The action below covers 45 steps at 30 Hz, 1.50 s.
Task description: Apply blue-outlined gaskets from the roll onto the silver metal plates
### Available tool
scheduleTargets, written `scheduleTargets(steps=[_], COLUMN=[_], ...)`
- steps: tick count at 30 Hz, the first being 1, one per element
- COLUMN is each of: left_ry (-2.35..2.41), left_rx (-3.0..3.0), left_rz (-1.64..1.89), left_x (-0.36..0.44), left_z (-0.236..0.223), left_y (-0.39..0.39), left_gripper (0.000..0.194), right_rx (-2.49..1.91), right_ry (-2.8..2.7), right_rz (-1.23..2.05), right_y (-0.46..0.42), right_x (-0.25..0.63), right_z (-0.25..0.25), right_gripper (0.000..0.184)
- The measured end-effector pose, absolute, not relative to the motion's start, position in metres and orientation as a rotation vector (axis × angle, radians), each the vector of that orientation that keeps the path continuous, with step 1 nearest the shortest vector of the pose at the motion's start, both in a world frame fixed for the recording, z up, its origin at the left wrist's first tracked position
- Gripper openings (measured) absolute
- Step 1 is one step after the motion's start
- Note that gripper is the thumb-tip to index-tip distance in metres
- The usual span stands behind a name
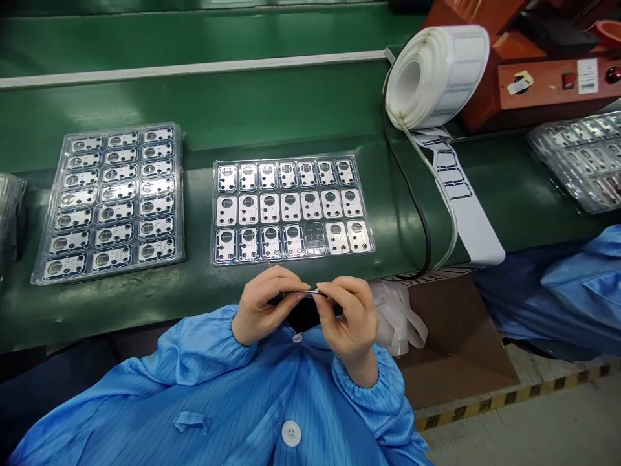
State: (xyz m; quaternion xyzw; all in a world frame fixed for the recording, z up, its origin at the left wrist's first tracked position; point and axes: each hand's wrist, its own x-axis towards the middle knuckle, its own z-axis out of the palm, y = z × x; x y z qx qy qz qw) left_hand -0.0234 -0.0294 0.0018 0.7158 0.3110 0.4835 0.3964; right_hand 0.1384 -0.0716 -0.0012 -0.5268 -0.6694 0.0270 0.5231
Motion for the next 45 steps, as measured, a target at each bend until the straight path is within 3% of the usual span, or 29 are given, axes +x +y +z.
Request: scheduleTargets(steps=[8,26,45], left_ry=[0.863,0.878,0.863], left_rx=[1.255,1.045,1.046], left_rz=[0.877,0.840,0.844], left_x=[-0.024,-0.021,-0.021], left_z=[0.016,0.016,0.011], left_y=[-0.033,-0.030,-0.029], left_gripper=[0.023,0.027,0.028], right_rx=[-1.364,-1.315,-1.228], right_ry=[-1.625,-1.738,-2.014], right_rz=[0.119,-0.058,-0.334], right_y=[-0.070,-0.066,-0.064], right_x=[0.140,0.139,0.154], right_z=[0.009,0.006,0.006], right_gripper=[0.016,0.039,0.038])
